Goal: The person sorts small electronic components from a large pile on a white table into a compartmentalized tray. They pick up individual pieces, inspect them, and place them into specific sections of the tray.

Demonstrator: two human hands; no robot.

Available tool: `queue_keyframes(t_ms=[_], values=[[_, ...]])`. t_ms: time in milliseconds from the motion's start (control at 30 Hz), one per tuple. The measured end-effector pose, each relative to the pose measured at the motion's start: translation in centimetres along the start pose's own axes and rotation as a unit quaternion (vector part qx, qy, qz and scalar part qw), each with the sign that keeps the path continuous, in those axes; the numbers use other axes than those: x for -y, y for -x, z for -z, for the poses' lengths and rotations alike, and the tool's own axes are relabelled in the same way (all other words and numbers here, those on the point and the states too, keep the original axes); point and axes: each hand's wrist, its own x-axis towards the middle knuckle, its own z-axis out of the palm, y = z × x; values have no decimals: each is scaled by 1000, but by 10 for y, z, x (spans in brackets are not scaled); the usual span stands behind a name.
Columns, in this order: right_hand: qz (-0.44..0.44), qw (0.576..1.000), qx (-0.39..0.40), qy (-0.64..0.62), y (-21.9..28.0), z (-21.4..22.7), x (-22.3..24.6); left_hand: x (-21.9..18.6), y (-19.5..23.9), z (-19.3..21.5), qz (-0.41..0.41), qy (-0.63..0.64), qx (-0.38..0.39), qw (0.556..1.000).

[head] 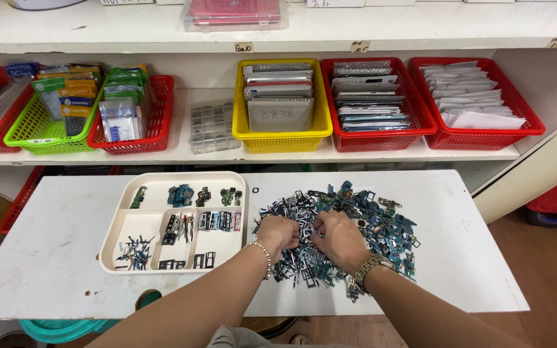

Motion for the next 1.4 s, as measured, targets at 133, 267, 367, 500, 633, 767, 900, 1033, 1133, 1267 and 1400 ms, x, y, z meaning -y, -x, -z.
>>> queue_keyframes(t_ms=[133,267,367,500,633,767,900,1033,1133,1267,1400], values=[[-97,991,34,-81,-5,-1,-6,-1,-2,1,17,2,17,1000],[-162,958,44,-233,-5,1,-18,0,-4,-5,7,43,44,998],[-167,893,91,-408,-5,1,-27,2,-8,-7,-4,70,72,995],[-222,830,124,-495,-2,1,-37,-1,-13,-7,6,91,88,992],[-165,859,112,-472,-3,-2,-35,-3,-3,-4,-44,23,93,994],[-118,879,106,-449,-13,-7,-28,-9,13,0,-77,-15,62,995],[-108,876,82,-462,-32,-22,-5,-17,20,33,-89,57,28,994],[-27,889,104,-446,-52,-43,41,-18,28,99,-182,-84,-137,970],[33,935,132,-328,-56,-56,85,-15,41,143,-219,-332,-241,886],[92,976,117,-159,-50,-63,128,-7,66,171,-214,-546,-182,789],[120,989,69,-55,-40,-66,147,-5,86,172,-263,-595,-153,744]])
